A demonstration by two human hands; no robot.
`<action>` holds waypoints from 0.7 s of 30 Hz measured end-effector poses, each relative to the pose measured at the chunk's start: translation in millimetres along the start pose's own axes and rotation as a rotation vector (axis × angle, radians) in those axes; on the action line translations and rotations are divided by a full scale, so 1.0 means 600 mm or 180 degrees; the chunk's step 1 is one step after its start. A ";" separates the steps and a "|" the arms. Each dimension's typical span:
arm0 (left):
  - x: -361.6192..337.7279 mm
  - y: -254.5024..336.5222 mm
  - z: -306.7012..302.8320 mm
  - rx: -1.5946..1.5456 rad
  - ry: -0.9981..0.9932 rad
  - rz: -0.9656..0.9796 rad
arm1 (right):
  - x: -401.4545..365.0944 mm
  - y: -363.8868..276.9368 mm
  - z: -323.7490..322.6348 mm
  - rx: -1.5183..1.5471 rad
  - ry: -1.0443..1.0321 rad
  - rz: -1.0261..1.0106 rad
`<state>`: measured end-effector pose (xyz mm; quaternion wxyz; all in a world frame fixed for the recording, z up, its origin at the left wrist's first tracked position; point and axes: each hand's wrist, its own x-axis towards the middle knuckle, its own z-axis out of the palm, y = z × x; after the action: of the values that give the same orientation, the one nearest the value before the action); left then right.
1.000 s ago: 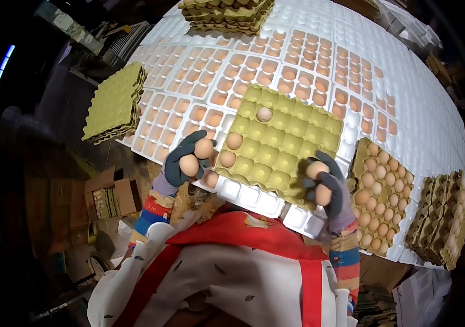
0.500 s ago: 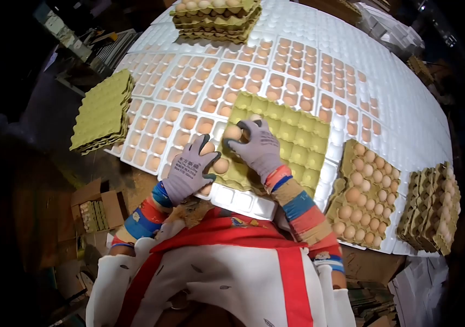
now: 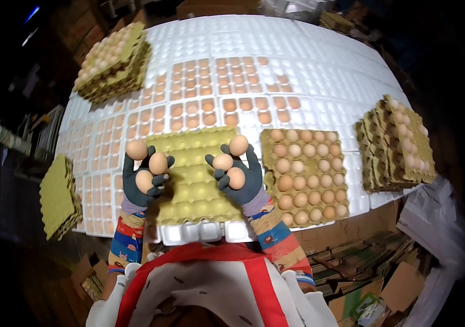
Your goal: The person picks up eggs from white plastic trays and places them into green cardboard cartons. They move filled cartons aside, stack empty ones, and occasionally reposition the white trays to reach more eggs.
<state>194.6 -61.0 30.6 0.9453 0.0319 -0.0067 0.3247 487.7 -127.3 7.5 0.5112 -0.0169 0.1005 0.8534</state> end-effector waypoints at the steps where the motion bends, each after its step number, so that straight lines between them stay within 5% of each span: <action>1: 0.046 -0.015 -0.009 0.0033 -0.0035 -0.0148 | -0.022 -0.029 0.006 -0.0773 0.0284 -0.0582; 4: 0.191 -0.060 -0.012 0.0969 0.0103 -0.0463 | -0.099 -0.145 0.036 -0.3652 0.1509 -0.2403; 6: 0.290 -0.095 -0.005 0.2246 0.0382 -0.0291 | -0.155 -0.244 0.139 -0.4514 0.2277 -0.2275; 8: 0.394 -0.146 -0.009 0.4047 0.0284 0.0464 | -0.174 -0.386 0.109 -0.6286 0.3062 -0.2419; 10: 0.523 -0.186 0.020 0.5013 0.1414 -0.0704 | -0.151 -0.450 0.115 -0.8029 0.3993 -0.2260; 12: 0.611 -0.236 -0.008 0.7056 0.0842 0.0109 | -0.119 -0.505 0.087 -0.8528 0.4119 -0.1651; 14: 0.666 -0.274 -0.035 0.8149 0.0793 -0.0108 | -0.099 -0.545 0.073 -0.8871 0.3693 -0.0785; 19: 0.718 -0.279 -0.065 0.8611 0.0609 -0.1377 | -0.041 -0.617 0.045 -0.8656 0.2814 -0.1396; 21: 0.743 -0.251 -0.063 0.8211 0.1287 -0.0763 | -0.025 -0.628 0.068 -0.8922 0.2632 -0.0224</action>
<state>638.4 96.5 -0.8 0.2421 0.8592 0.4507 0.0111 827.7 39.8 -8.5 0.0318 -0.7315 -0.6591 0.1718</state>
